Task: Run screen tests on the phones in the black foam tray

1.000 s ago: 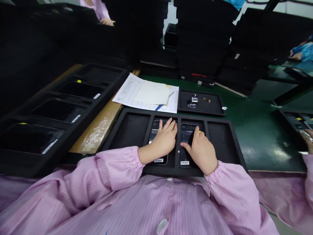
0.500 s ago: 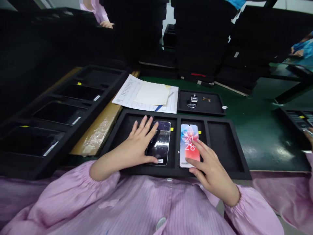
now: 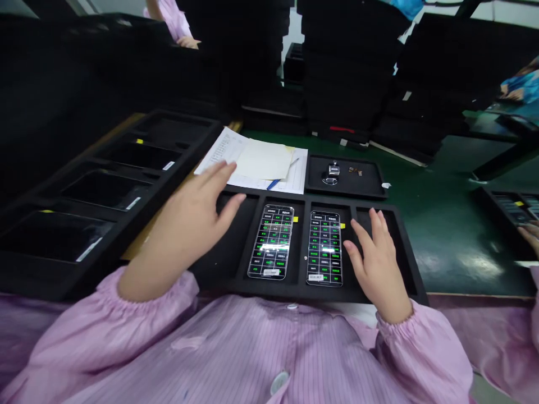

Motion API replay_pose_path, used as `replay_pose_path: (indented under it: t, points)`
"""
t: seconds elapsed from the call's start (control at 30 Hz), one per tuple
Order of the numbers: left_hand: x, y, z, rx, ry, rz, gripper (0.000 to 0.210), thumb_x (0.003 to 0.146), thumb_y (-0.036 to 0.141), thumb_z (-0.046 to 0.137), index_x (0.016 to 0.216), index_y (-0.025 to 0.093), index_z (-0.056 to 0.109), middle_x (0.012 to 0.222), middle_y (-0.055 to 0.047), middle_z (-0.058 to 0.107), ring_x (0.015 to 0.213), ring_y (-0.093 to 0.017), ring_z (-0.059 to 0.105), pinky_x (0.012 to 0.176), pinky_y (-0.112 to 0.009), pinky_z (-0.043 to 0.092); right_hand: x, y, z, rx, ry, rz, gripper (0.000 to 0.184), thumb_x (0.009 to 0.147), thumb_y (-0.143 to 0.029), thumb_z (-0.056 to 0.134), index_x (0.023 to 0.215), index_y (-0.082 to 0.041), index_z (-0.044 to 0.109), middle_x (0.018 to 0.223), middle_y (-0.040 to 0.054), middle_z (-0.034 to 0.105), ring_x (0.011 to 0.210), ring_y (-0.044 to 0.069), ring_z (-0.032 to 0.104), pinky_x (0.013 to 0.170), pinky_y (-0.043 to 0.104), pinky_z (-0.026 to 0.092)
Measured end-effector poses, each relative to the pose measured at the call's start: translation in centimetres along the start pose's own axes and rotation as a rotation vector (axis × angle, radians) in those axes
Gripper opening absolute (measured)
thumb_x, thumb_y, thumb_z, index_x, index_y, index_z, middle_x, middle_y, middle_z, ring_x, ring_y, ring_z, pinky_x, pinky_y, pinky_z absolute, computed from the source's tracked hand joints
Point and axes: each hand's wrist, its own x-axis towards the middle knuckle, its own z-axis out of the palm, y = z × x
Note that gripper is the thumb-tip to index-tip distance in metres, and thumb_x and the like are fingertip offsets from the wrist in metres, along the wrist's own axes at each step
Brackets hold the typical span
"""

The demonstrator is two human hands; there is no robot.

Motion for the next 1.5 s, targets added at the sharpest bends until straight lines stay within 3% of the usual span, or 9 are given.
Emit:
replay_pose_path:
  t: [0.2, 0.43, 0.53, 0.63, 0.8, 1.0, 1.13, 1.23, 1.5]
  points:
    - [-6.0, 0.0, 2.3, -0.154, -0.059, 0.24, 0.031, 0.099, 0.023, 0.046, 0.118, 0.014, 0.069, 0.127, -0.012, 0.069, 0.117, -0.026, 0.064, 0.101, -0.046, 0.055, -2.5, -1.0, 0.3, 0.141, -0.007, -0.017, 0.038, 0.104, -0.032, 0.044, 0.135, -0.017, 0.058, 0.16, 0.0164, 0.033, 0.149, 0.035, 0.029, 0.116, 0.063, 0.034]
    - [-6.7, -0.9, 4.0, -0.215, -0.333, 0.394, 0.034, 0.099, 0.031, 0.046, 0.121, 0.024, 0.072, 0.16, -0.014, 0.036, 0.149, -0.036, 0.032, 0.112, -0.06, 0.041, -2.5, -0.4, 0.8, 0.172, -0.24, -0.306, 0.026, 0.101, -0.037, 0.052, 0.114, -0.027, 0.072, 0.158, 0.0082, 0.039, 0.15, 0.037, 0.026, 0.114, 0.07, 0.03]
    - [-5.7, -0.8, 4.9, -0.093, -0.254, 0.215, 0.041, 0.099, 0.027, 0.044, 0.133, 0.015, 0.062, 0.164, -0.021, 0.025, 0.152, -0.042, 0.019, 0.116, -0.069, 0.027, -1.9, 0.1, 1.8, 0.053, -0.121, -0.158, 0.038, 0.103, -0.044, 0.047, 0.123, -0.02, 0.068, 0.155, 0.0164, 0.041, 0.149, 0.041, 0.026, 0.113, 0.074, 0.027]
    - [-5.8, -0.8, 4.7, -0.055, -0.124, 0.103, 0.049, 0.096, 0.02, 0.042, 0.143, 0.008, 0.05, 0.162, -0.026, 0.023, 0.151, -0.042, 0.021, 0.116, -0.066, 0.029, -2.1, 0.3, 2.1, 0.067, -0.017, -0.041, 0.044, 0.104, -0.042, 0.043, 0.134, -0.014, 0.059, 0.154, 0.0209, 0.04, 0.148, 0.039, 0.029, 0.114, 0.069, 0.031]
    - [-8.4, -0.9, 3.3, -0.225, -0.067, 0.227, 0.043, 0.091, 0.018, 0.046, 0.132, 0.016, 0.061, 0.146, -0.017, 0.051, 0.134, -0.032, 0.049, 0.109, -0.055, 0.045, -3.6, -0.2, 0.8, 0.166, 0.026, -0.067, 0.034, 0.102, -0.031, 0.048, 0.132, -0.02, 0.06, 0.153, 0.0152, 0.045, 0.146, 0.034, 0.034, 0.115, 0.062, 0.035]
    - [-7.9, -0.4, 4.1, -0.237, -0.288, 0.32, 0.039, 0.086, 0.016, 0.051, 0.119, 0.018, 0.071, 0.157, -0.017, 0.04, 0.146, -0.036, 0.036, 0.113, -0.058, 0.039, -3.2, -0.5, 0.6, 0.178, -0.19, -0.308, 0.027, 0.098, -0.022, 0.048, 0.114, -0.023, 0.07, 0.159, 0.0083, 0.037, 0.15, 0.037, 0.026, 0.117, 0.066, 0.028]
    - [-7.3, -0.5, 4.5, -0.113, -0.193, 0.146, 0.05, 0.089, 0.015, 0.047, 0.137, 0.011, 0.056, 0.161, -0.022, 0.03, 0.15, -0.04, 0.025, 0.115, -0.063, 0.033, -2.7, -0.2, 1.3, 0.031, -0.109, -0.068, 0.038, 0.101, -0.025, 0.042, 0.131, -0.014, 0.061, 0.161, 0.0168, 0.031, 0.151, 0.04, 0.02, 0.118, 0.069, 0.023]
    - [-8.3, -0.9, 4.0, -0.166, -0.085, 0.193, 0.053, 0.089, 0.013, 0.044, 0.142, 0.011, 0.05, 0.16, -0.022, 0.032, 0.151, -0.035, 0.026, 0.116, -0.058, 0.034, -3.2, -0.2, 1.1, 0.091, -0.025, 0.036, 0.045, 0.1, -0.025, 0.041, 0.143, -0.014, 0.051, 0.163, 0.0154, 0.026, 0.152, 0.036, 0.021, 0.119, 0.064, 0.026]
    - [-10.9, -0.9, 3.1, -0.229, 0.118, 0.277, 0.037, 0.085, 0.017, 0.048, 0.118, 0.017, 0.065, 0.142, -0.015, 0.057, 0.136, -0.031, 0.049, 0.107, -0.052, 0.045, -4.1, -1.2, 0.1, 0.184, 0.232, 0.121, 0.035, 0.098, -0.025, 0.05, 0.129, -0.022, 0.065, 0.149, 0.0107, 0.05, 0.136, 0.037, 0.049, 0.113, 0.063, 0.039]
